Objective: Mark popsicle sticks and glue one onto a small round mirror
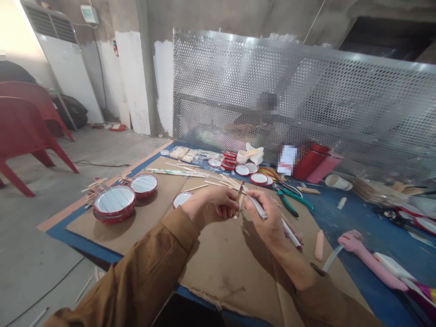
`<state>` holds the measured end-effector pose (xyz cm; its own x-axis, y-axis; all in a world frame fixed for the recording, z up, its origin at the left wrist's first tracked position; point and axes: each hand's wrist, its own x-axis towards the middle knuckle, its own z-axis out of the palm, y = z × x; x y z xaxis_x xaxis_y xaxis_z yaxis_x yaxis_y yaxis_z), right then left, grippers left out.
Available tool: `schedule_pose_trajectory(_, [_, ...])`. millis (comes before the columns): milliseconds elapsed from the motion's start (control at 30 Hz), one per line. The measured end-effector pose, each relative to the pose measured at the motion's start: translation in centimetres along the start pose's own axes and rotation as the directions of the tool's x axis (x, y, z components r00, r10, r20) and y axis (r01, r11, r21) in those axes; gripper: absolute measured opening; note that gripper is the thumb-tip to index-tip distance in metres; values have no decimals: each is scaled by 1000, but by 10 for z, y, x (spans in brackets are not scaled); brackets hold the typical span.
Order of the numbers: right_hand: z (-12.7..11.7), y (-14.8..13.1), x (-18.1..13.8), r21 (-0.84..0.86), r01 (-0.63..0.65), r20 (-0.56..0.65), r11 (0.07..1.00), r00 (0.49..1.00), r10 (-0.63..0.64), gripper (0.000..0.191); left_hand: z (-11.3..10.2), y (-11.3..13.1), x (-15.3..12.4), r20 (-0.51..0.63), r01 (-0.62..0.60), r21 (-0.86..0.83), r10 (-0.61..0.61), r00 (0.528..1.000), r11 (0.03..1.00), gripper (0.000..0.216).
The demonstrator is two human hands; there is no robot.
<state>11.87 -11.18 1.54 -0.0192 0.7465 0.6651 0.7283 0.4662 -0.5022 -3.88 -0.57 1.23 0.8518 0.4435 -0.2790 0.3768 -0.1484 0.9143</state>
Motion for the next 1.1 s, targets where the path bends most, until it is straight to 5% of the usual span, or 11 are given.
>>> schedule_pose_trajectory(1100, [1,3,-1,0,-5,-6,1000,1000,5,18,0,3,-2,14,26,11,-26,1000,1000,16])
